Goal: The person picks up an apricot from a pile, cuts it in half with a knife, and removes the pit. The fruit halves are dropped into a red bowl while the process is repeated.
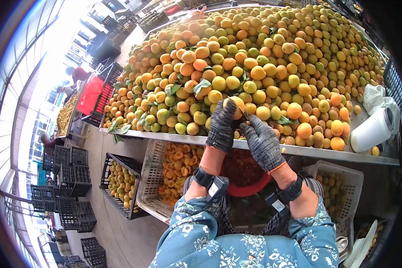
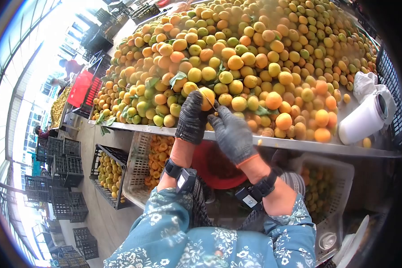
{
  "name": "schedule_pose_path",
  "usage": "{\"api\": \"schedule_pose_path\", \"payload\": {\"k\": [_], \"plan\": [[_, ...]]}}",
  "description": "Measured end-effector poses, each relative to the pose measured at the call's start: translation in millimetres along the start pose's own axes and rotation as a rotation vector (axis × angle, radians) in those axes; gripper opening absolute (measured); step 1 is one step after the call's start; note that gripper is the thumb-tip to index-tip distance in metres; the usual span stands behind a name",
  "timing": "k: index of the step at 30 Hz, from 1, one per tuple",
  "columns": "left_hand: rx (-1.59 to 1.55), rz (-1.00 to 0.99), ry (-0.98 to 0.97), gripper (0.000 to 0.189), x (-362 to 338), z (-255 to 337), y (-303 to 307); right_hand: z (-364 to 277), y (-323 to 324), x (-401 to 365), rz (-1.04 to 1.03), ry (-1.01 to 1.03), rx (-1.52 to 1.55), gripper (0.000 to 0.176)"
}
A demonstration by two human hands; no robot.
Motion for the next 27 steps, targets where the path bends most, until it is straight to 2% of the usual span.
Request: {"api": "schedule_pose_path", "payload": {"k": [2,6,10,12,15,17,19,23,26,27], "plan": [[-0.323,0.043,0.166,0.046,5,-11,12,-1,-5,-3,-0.020,-0.029,0.010,0.035],[-0.321,-0.025,0.229,0.050,-5,-6,0,0,-10,-4,0.001,-0.003,0.028,0.035],[-0.377,0.029,0.268,0.049,-5,-16,-2,-5,-6,0,0.041,0.025,-0.045,0.034],[-0.319,0.112,0.278,0.045,-11,-15,-3,-5,-6,1,0.025,0.001,-0.092,0.034],[-0.210,0.082,0.283,0.038,-9,-14,0,1,-9,1,-0.003,-0.029,-0.142,0.037],[-0.198,0.057,0.243,0.036,-6,-10,1,0,-4,1,0.077,0.028,-0.055,0.039],[-0.173,0.047,0.192,0.030,-3,-11,2,0,-4,0,0.049,0.020,-0.086,0.038],[-0.139,0.041,0.212,0.029,-2,-14,2,1,-4,0,-0.004,-0.044,-0.135,0.037],[-0.214,0.071,0.212,0.032,4,-17,8,3,-9,-1,-0.003,-0.055,-0.093,0.038],[-0.320,0.076,0.277,0.036,7,-26,11,4,-11,-3,-0.004,-0.051,-0.069,0.039]]}}
Point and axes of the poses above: each hand's wrist, its own x-axis towards the middle knuckle, its own y-axis out of the back of the hand, z = x × y, the point moved 7 cm from there along x, towards the middle knuckle, and after that the axes turned 7 degrees about y, right-handed, at the moved point
